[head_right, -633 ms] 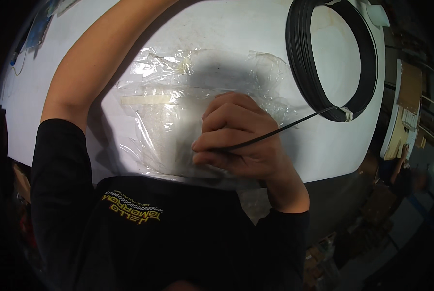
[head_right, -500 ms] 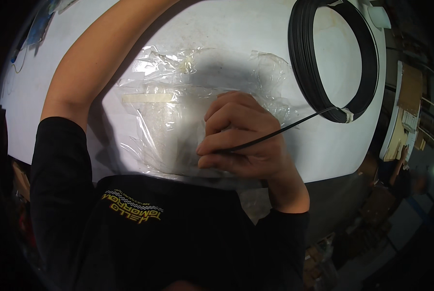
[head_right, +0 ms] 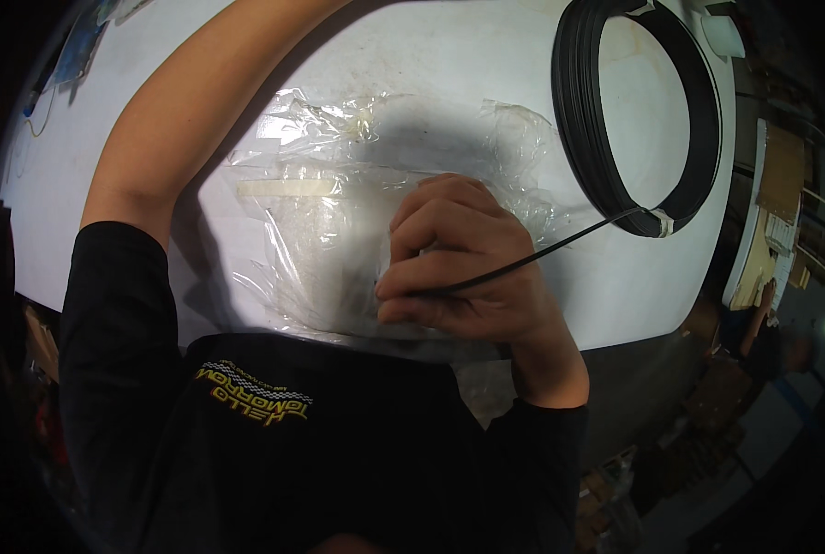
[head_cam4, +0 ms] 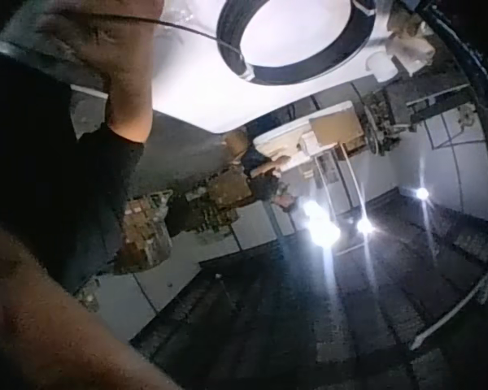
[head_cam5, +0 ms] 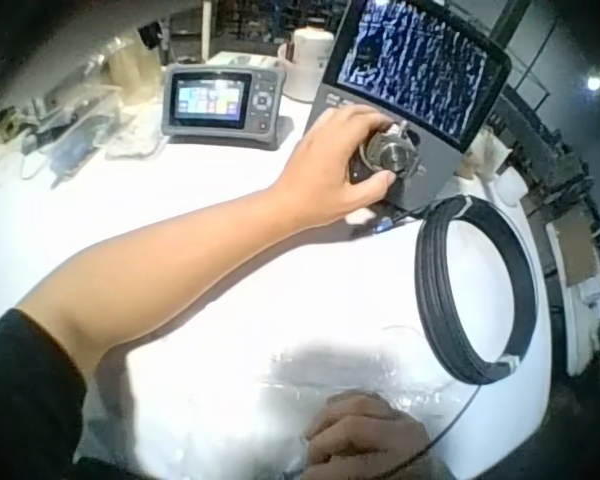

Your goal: The recorder is using a digital microscope probe to inspect the end face of a fiber optic connector, switching between multiple connectors.

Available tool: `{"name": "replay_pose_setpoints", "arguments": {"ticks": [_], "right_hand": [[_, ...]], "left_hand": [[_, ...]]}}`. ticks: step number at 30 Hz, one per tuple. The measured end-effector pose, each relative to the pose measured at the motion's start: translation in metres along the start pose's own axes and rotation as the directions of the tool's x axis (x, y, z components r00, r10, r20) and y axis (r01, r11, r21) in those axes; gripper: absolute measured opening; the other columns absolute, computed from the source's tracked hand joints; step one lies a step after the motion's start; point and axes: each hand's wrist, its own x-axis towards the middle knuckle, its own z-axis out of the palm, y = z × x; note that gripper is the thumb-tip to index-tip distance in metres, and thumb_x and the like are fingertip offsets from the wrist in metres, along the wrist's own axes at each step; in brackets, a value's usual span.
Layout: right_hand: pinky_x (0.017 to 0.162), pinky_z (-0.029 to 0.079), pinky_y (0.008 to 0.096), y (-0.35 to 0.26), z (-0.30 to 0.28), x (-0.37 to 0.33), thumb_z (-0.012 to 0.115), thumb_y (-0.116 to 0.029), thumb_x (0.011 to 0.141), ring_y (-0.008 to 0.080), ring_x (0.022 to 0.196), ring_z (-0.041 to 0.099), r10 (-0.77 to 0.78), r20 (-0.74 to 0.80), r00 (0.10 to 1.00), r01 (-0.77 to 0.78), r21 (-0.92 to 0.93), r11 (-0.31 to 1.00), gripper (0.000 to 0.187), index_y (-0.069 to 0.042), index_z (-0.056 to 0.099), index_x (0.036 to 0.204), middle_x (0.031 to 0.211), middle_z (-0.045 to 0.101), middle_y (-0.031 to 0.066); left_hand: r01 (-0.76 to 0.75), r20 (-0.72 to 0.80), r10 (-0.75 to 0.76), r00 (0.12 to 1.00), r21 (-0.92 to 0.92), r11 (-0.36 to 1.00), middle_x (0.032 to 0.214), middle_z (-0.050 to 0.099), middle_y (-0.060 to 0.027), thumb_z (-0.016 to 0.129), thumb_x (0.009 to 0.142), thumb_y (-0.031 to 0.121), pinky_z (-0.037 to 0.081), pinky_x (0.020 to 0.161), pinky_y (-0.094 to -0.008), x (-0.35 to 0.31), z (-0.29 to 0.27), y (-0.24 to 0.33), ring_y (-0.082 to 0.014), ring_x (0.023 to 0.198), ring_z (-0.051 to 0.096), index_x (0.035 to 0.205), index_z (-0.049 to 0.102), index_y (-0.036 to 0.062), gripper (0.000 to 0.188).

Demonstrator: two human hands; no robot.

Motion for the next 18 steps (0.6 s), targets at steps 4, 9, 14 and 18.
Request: {"name": "replay_pose_setpoints", "arguments": {"ticks": [4, 9, 14, 18], "right_hand": [[0.083, 0.055, 0.0391, -0.0014, 0.0017, -0.0015, 0.092, -0.037, 0.076, 0.0223, 0.087, 0.067, 0.014, -0.031, 0.999, -0.012, 0.074, 0.997, 0.028, -0.014, 0.081, 0.088, 0.085, 0.066, -0.0004], [0.085, 0.055, 0.0411, -0.0017, 0.0038, -0.0003, 0.091, -0.037, 0.076, 0.0216, 0.089, 0.069, 0.020, -0.033, 0.999, -0.020, 0.007, 1.000, 0.027, -0.015, 0.081, 0.088, 0.084, 0.070, -0.0023], [0.090, 0.057, 0.0425, -0.0061, 0.0004, -0.0016, 0.090, -0.037, 0.078, 0.0215, 0.094, 0.073, 0.037, 0.031, 0.999, -0.038, 0.016, 0.999, 0.026, -0.016, 0.080, 0.090, 0.086, 0.076, -0.0024], [0.093, 0.057, 0.0437, -0.0032, 0.0063, -0.0045, 0.089, -0.038, 0.080, 0.0217, 0.093, 0.074, 0.051, -0.095, 0.994, -0.057, -0.059, 0.997, 0.026, -0.016, 0.079, 0.090, 0.086, 0.078, -0.0025]], "left_hand": [[-0.017, -0.019, 0.018, 1.000, 0.037, 0.999, 0.124, 0.064, -0.0197, 0.080, 0.083, 0.023, 0.049, 0.103, -0.0473, 0.0013, 0.0007, -0.0010, -0.0404, 0.117, 0.059, 0.129, 0.063, 0.0012, 0.054], [-0.012, -0.015, 0.012, 1.000, 0.024, 1.000, 0.125, 0.064, -0.0198, 0.080, 0.082, 0.023, 0.049, 0.104, -0.0474, 0.0005, 0.0001, 0.0014, -0.0409, 0.118, 0.059, 0.129, 0.063, 0.0008, 0.054], [-0.032, -0.031, 0.033, 0.999, 0.030, 0.999, 0.125, 0.064, -0.0196, 0.080, 0.082, 0.022, 0.048, 0.105, -0.0476, 0.0011, -0.0001, -0.0012, -0.0410, 0.120, 0.058, 0.130, 0.063, 0.0012, 0.055], [-0.023, -0.025, 0.023, 0.999, 0.028, 0.999, 0.125, 0.064, -0.0196, 0.080, 0.081, 0.022, 0.048, 0.105, -0.0479, 0.0022, 0.0012, 0.0004, -0.0409, 0.120, 0.058, 0.130, 0.063, 0.0011, 0.056]]}}
